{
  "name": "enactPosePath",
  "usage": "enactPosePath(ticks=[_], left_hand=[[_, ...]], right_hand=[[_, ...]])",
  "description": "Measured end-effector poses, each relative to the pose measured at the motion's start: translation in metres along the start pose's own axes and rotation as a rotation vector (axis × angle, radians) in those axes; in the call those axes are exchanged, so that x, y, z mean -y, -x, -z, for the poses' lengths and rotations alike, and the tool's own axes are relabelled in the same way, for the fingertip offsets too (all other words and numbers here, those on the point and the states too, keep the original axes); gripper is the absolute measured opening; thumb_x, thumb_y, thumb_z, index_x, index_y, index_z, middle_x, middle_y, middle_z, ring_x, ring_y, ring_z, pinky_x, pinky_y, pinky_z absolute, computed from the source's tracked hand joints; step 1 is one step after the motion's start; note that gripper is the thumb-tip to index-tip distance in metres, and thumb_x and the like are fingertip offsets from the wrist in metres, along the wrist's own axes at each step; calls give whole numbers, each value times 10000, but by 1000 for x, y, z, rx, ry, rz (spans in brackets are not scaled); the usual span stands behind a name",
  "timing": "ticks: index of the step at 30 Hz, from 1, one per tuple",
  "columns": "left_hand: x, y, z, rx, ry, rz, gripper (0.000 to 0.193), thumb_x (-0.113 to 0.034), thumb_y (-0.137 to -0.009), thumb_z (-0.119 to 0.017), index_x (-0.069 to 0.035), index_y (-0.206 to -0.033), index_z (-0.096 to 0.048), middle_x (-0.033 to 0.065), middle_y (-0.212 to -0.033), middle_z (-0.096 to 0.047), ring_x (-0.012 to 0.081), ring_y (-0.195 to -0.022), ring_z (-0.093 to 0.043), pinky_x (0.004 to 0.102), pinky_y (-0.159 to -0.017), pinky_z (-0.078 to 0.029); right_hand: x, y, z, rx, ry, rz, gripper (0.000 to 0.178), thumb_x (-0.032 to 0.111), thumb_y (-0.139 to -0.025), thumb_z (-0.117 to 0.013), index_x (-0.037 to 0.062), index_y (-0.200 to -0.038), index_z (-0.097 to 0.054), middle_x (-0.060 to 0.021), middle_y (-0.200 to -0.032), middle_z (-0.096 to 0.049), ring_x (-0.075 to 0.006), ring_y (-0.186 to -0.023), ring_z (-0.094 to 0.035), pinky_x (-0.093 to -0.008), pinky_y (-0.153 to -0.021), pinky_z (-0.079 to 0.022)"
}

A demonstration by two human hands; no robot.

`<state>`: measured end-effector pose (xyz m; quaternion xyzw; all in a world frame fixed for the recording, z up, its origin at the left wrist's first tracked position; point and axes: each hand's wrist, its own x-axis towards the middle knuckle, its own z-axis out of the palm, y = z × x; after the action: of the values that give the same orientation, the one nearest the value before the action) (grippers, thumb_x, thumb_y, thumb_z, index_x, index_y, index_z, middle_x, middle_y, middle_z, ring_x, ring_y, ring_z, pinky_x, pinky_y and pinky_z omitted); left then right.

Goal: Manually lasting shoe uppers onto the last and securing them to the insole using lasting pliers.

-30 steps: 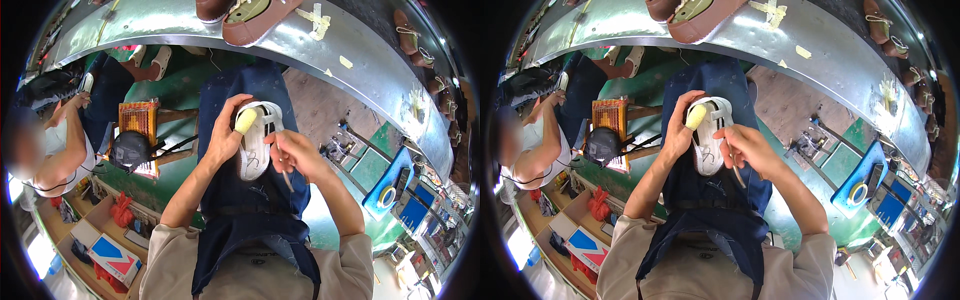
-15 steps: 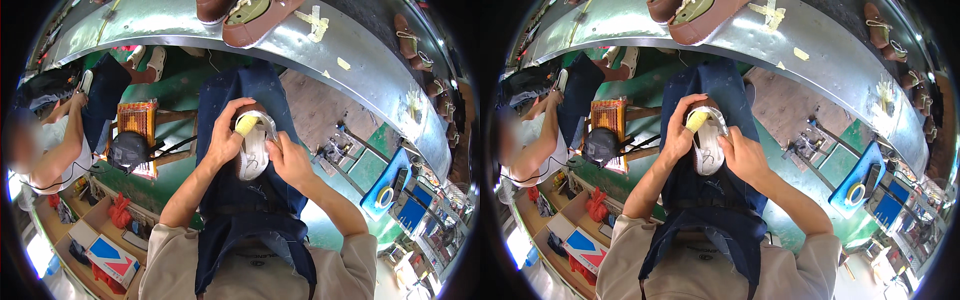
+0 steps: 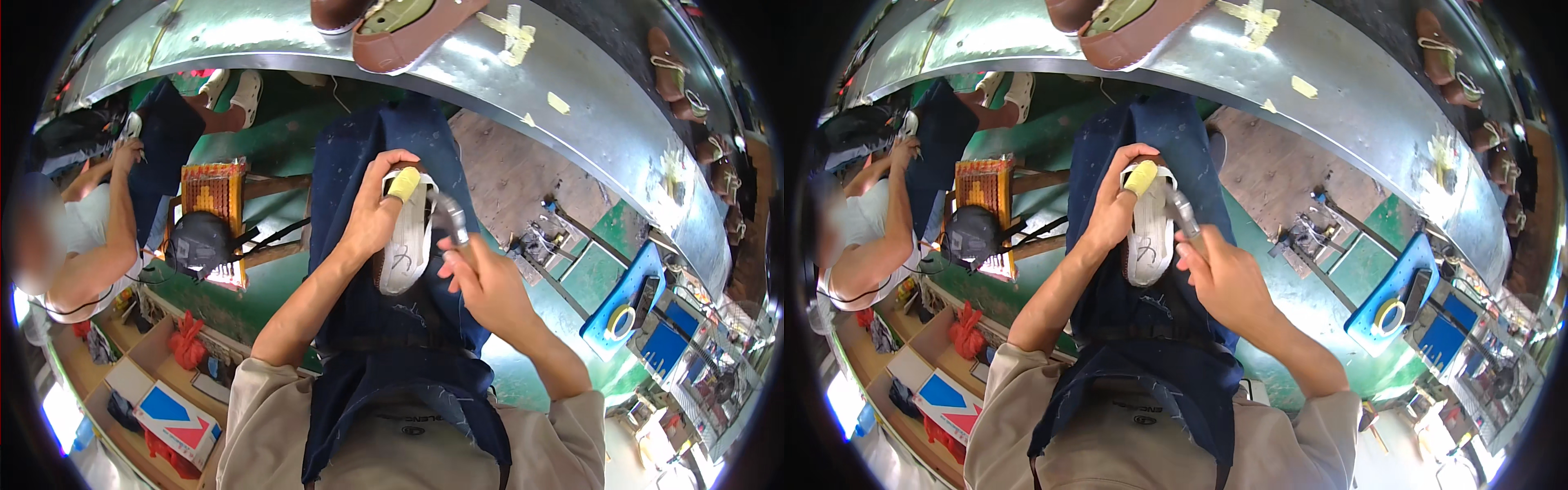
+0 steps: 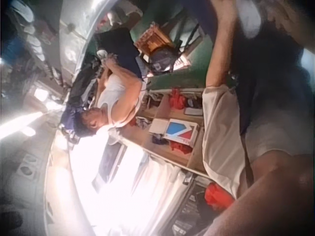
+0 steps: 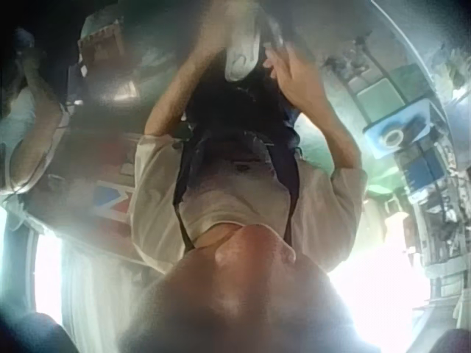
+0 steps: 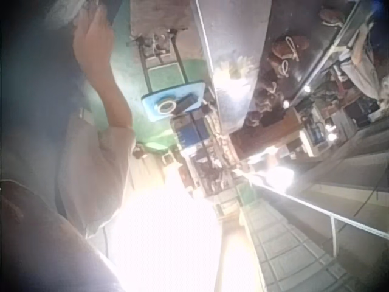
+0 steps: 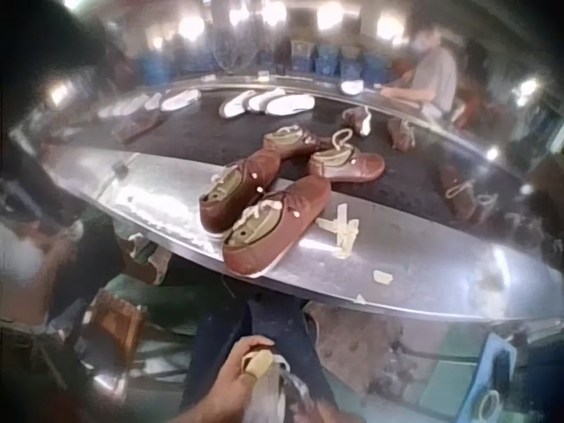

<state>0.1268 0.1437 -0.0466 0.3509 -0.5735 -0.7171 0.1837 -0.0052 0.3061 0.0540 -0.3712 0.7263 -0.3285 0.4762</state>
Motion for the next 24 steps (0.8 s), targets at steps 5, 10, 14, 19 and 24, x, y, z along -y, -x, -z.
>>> enactPosePath(ticks=[5,10,14,19,24], left_hand=[[1,4,-11,13,-119,-98,517,0,-903,-443,-80,-1411,-495,191,-1370,-464,353,-1325,-462,386,-1163,-343],[3,17,-6,32,58,6,465,-164,-1075,-406,-104,-1536,-423,164,-1502,-444,309,-1426,-423,400,-1205,-322],[21,33,3,-94,704,141,478,-289,-1142,-362,-53,-1557,-392,156,-1554,-475,272,-1441,-455,414,-1229,-340],[36,41,6,-13,518,155,489,-197,-1142,-390,-97,-1619,-349,94,-1596,-445,198,-1450,-431,341,-1220,-325],[54,47,-2,-33,332,-31,500,-201,-1144,-380,-57,-1619,-324,104,-1629,-395,189,-1503,-353,327,-1243,-264]], right_hand=[[-27,-51,-22,-364,345,189,237,261,-1050,-584,30,-1091,-558,-168,-732,-695,-355,-671,-708,-458,-617,-547],[-20,-51,10,107,86,-84,263,292,-1056,-554,29,-1045,-543,-204,-738,-677,-427,-735,-690,-525,-657,-508],[-18,-36,31,44,680,346,218,229,-1041,-576,18,-986,-564,-149,-875,-716,-270,-802,-727,-402,-672,-541],[-5,-37,4,230,1113,565,190,211,-1007,-598,24,-977,-577,-158,-829,-671,-355,-801,-695,-457,-689,-541],[-9,-46,20,390,814,424,207,197,-972,-622,4,-913,-578,-194,-768,-676,-367,-725,-706,-462,-617,-536]])
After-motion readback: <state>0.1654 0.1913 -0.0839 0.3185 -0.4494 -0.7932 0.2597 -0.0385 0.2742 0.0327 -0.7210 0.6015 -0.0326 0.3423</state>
